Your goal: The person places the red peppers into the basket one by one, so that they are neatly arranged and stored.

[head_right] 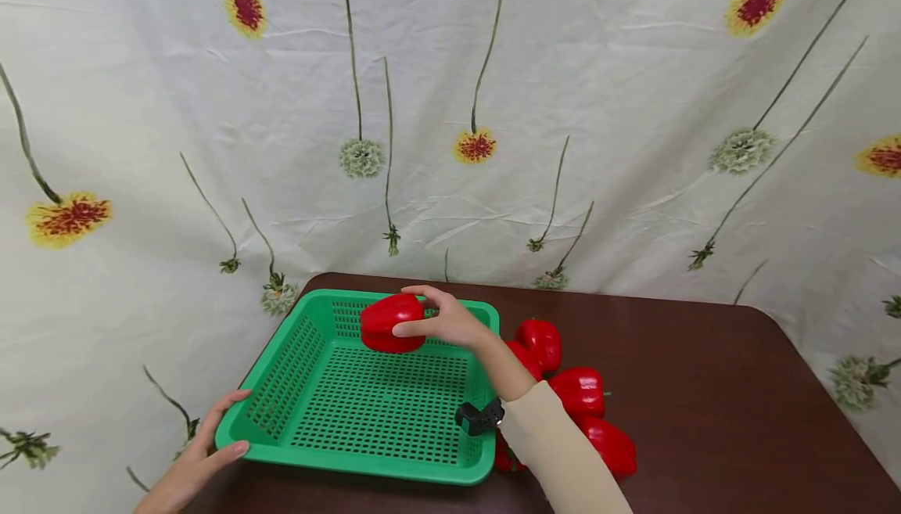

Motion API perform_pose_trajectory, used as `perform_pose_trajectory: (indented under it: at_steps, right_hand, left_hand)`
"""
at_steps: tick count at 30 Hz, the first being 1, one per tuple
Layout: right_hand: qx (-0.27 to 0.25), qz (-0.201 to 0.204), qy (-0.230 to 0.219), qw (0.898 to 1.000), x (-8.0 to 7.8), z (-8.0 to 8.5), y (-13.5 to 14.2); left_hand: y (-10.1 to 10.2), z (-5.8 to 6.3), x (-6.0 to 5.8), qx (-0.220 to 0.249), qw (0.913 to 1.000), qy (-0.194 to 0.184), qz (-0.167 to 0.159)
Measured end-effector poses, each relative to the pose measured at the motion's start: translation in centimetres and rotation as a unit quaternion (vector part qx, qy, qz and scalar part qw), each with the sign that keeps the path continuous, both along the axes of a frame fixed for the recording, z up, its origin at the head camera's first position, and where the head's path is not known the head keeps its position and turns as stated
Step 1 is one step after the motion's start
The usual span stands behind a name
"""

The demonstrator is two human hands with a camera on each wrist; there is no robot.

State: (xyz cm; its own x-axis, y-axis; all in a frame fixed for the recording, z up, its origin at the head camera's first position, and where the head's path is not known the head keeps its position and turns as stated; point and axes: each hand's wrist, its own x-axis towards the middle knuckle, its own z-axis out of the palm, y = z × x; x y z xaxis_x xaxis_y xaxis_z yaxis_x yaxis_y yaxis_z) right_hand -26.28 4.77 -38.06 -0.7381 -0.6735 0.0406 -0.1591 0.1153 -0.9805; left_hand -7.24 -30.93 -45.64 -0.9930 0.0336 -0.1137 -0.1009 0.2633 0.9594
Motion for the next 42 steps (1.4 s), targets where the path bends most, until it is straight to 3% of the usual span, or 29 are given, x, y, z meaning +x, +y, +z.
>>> perform_pose_trajectory:
  at_steps: [5, 10, 19, 25, 31, 35, 42]
  right_hand:
    - [0.013, -0.001, -0.018, 1.0, 0.0, -0.4, -2.2]
    - [0.032, 0.002, -0.03, 0.999, -0.2, -1.0, -4.1]
    - [0.085, -0.004, -0.029, 0.996, -0.8, -1.9, -7.1]
    - [0.114, -0.035, -0.017, 0.993, -0.7, -3.4, -8.3]
    - [0.104, -0.07, -0.026, 0.992, -0.5, -4.5, -9.6]
    - [0.129, -0.083, -0.014, 0.988, -0.4, -5.2, -10.1]
    - [0.193, -0.065, 0.038, 0.978, -0.5, -5.8, -10.0]
  left_hand:
    - [0.0, 0.2, 0.1, -0.017, 0.9998, -0.005, 0.001]
    - [0.2, 0.1, 0.2, 0.024, 0.9997, 0.008, -0.003]
    - [0.0, -0.3, 0.2, 0.04, 0.9987, 0.029, -0.015]
    - [-0.1, -0.7, 0.2, 0.058, 0.9961, 0.06, -0.031]
    - [-0.2, -0.4, 0.0, 0.044, 0.9979, 0.044, -0.015]
    - [-0.2, -0.2, -0.3, 0.037, 0.9983, 0.041, -0.015]
    - [0.0, -0.3, -0.5, 0.038, 0.9984, 0.04, -0.014]
